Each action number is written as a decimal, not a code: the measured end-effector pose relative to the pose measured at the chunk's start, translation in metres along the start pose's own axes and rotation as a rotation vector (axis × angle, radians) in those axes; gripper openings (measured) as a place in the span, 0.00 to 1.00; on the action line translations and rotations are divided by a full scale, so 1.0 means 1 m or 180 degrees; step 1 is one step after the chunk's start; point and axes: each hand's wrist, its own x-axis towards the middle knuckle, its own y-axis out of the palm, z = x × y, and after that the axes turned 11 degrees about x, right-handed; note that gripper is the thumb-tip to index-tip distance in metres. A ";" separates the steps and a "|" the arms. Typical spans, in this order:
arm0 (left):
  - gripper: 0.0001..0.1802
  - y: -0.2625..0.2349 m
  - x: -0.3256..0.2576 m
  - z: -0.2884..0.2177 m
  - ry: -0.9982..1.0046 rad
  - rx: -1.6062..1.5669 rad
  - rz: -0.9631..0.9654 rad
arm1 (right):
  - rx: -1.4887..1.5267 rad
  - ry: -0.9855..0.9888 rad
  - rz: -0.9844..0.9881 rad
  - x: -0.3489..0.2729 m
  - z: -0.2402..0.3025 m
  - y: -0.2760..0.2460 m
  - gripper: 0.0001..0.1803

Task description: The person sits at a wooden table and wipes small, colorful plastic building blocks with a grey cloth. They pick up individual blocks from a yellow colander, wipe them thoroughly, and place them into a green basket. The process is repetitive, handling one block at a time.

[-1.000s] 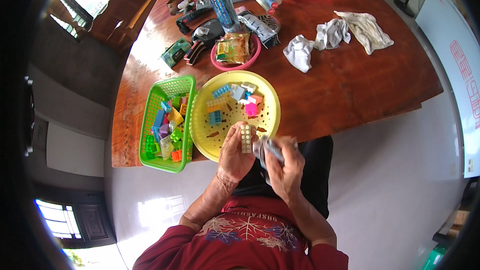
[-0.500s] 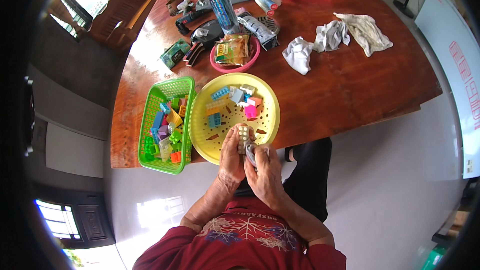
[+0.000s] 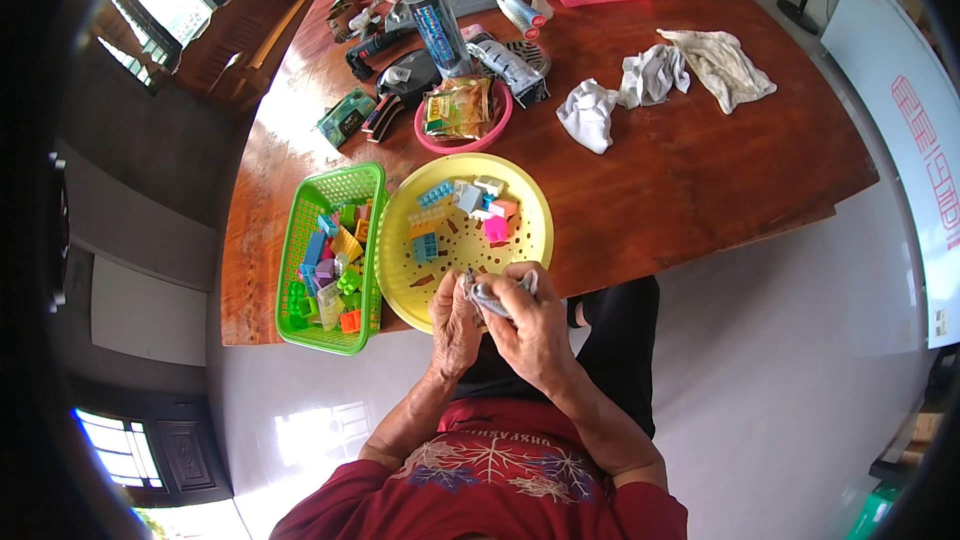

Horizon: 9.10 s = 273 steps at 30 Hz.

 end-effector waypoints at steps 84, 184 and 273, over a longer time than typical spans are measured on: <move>0.08 0.003 -0.001 -0.010 0.0138 0.0292 0.0014 | -0.0558 -0.0042 -0.0623 -0.002 -0.002 0.011 0.11; 0.09 0.009 -0.005 -0.024 -0.0665 -0.0757 -0.0439 | -0.0573 -0.0614 -0.0286 -0.041 -0.003 0.021 0.23; 0.09 -0.098 0.020 -0.044 0.0615 0.1015 -0.1991 | 0.1106 0.0921 0.0521 -0.034 0.016 -0.004 0.12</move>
